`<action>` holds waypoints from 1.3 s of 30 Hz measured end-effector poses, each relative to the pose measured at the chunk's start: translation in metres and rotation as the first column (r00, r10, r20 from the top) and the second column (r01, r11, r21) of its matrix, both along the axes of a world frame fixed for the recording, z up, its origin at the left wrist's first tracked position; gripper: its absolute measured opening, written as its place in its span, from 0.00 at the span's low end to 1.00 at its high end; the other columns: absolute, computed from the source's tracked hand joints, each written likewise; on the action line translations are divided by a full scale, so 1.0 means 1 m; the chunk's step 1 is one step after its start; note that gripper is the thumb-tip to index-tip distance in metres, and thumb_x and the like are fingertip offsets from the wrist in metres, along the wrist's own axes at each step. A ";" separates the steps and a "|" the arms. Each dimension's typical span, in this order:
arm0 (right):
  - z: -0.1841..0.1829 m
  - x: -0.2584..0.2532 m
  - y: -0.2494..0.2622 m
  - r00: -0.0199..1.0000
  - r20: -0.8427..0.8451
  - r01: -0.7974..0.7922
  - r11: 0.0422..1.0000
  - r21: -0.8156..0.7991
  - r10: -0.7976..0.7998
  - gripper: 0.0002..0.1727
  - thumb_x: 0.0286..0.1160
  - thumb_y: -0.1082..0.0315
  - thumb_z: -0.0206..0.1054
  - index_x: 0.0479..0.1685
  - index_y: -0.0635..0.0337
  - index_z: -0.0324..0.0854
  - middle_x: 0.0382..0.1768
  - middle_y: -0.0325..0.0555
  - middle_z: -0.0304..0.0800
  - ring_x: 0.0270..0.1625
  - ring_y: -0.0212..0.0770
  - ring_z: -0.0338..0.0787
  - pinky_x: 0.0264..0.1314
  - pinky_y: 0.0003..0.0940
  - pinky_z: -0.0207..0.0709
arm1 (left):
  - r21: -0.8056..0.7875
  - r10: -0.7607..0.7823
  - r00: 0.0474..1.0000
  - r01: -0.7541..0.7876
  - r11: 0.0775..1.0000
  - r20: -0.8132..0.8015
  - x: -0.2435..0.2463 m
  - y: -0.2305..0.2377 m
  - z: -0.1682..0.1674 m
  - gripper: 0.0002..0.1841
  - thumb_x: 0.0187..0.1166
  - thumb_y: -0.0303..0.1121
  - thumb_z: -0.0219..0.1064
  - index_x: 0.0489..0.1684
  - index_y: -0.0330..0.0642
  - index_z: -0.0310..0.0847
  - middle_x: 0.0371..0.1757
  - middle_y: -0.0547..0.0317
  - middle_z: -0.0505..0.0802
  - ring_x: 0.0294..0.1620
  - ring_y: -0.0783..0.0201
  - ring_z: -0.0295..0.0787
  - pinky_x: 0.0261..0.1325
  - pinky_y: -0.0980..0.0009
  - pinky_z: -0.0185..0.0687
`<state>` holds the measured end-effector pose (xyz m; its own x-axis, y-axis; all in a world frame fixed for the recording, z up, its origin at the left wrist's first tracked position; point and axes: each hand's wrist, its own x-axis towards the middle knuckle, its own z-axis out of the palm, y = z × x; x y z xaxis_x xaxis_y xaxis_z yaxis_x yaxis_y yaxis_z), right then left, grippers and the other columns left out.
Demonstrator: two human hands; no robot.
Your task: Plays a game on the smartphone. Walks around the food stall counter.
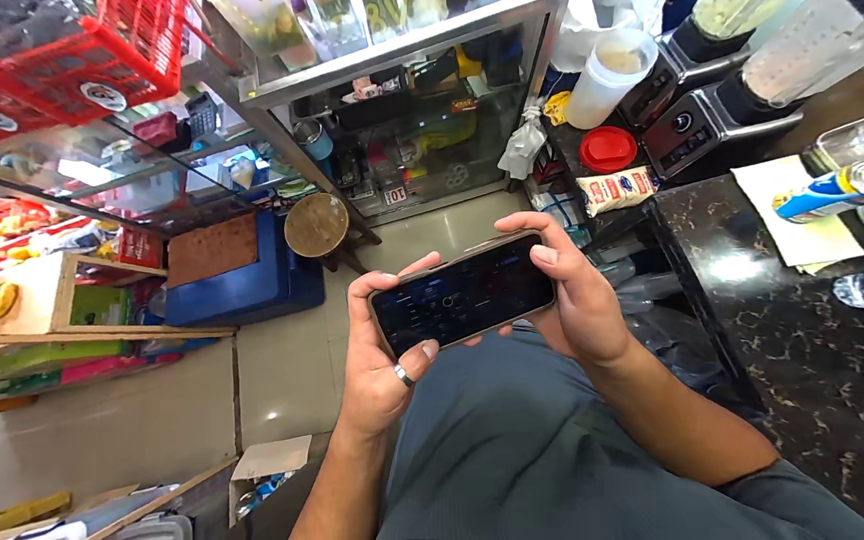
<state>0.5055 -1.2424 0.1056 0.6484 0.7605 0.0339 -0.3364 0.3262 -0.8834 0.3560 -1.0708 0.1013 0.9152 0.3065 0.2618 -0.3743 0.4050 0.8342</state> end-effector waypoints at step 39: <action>0.009 -0.030 0.005 0.085 0.996 0.379 0.925 0.007 -0.042 0.13 0.84 0.52 0.61 0.51 0.32 0.93 0.84 0.46 0.71 0.94 0.61 0.46 0.89 0.78 0.26 | 0.211 0.127 0.992 -0.120 0.970 -0.024 -0.002 -0.007 0.007 0.32 0.69 0.18 0.67 0.73 0.54 0.64 0.77 0.50 0.81 0.72 0.54 0.84 0.68 0.60 0.85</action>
<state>0.4756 -1.2376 0.1150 0.3120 0.6891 0.6540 0.9092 -0.0168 -0.4161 0.3535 -1.0781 0.1088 0.8839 0.3598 0.2988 -0.3779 0.1730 0.9096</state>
